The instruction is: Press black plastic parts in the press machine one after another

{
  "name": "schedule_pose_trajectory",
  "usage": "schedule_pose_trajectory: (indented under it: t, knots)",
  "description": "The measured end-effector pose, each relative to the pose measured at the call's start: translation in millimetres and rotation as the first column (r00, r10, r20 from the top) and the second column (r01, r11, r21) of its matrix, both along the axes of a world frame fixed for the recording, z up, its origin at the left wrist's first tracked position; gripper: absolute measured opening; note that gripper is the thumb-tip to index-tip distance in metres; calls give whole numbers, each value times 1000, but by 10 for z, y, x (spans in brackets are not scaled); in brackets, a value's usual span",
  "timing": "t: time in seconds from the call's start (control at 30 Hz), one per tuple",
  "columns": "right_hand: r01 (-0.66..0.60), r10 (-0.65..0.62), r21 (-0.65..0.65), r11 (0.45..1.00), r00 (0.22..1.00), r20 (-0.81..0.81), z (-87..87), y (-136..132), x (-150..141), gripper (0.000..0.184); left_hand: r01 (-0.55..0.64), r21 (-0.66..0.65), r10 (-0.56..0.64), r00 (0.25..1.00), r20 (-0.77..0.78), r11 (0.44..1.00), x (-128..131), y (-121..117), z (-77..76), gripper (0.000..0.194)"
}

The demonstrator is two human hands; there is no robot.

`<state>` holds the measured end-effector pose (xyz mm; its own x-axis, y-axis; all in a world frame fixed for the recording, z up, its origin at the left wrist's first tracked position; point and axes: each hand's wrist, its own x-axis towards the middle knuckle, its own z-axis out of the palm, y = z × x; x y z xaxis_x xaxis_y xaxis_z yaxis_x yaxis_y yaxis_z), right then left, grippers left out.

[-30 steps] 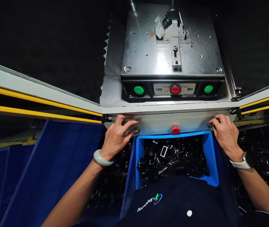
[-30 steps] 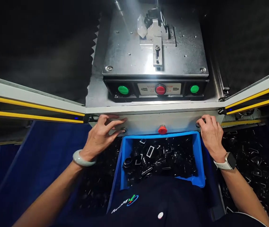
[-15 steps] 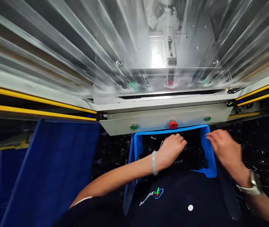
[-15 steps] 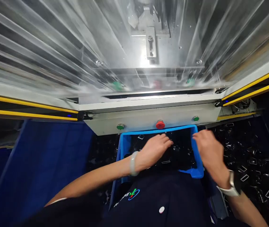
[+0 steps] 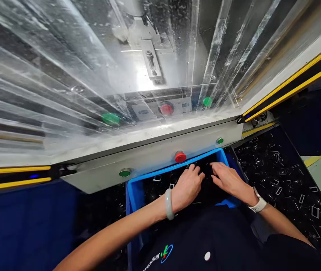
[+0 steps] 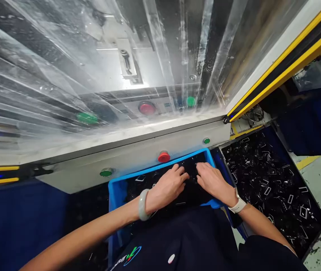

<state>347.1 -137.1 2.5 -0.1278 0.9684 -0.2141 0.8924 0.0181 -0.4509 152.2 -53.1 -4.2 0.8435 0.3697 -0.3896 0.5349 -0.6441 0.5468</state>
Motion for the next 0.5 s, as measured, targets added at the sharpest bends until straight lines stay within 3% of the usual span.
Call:
schedule_pose_trajectory:
  t: [0.07, 0.1, 0.13, 0.17, 0.27, 0.3, 0.33, 0.4, 0.5]
  knots:
    - [17, -18, -10, 1000, 998, -60, 82, 25, 73, 9, -152, -134, 170, 976, 139, 979, -120, 26, 90, 22]
    - [38, -38, -12, 999, 994, -99, 113, 36, 112, 10, -239, -253, 291, 937, 194, 938, -185, 44, 125, 19]
    - [58, -59, -13, 998, 989, -139, 140, 45, 147, 11, -315, -402, 424, 879, 217, 860, -250, 62, 154, 18]
    - [87, -88, -10, 996, 980, -180, 163, 53, 176, 13, -370, -559, 554, 808, 201, 742, -311, 79, 176, 20]
    - [254, -243, -5, 967, 918, -314, 226, 77, 186, 20, -377, -884, 827, 561, 19, 276, -444, 99, 207, 30]
    - [319, -299, -8, 948, 880, -370, 251, 88, 159, 24, -346, -925, 875, 483, -33, 156, -469, 96, 210, 32]
    - [381, -350, -19, 924, 828, -438, 278, 101, 116, 28, -315, -946, 910, 410, -63, 76, -483, 87, 211, 34]
    - [445, -389, -42, 894, 730, -562, 340, 139, -6, 31, -274, -962, 952, 295, -82, 2, -485, 64, 217, 35]
    - [422, -357, -52, 905, 689, -630, 421, 230, -218, 27, -250, -968, 976, 212, -52, 3, -453, 26, 241, 34]
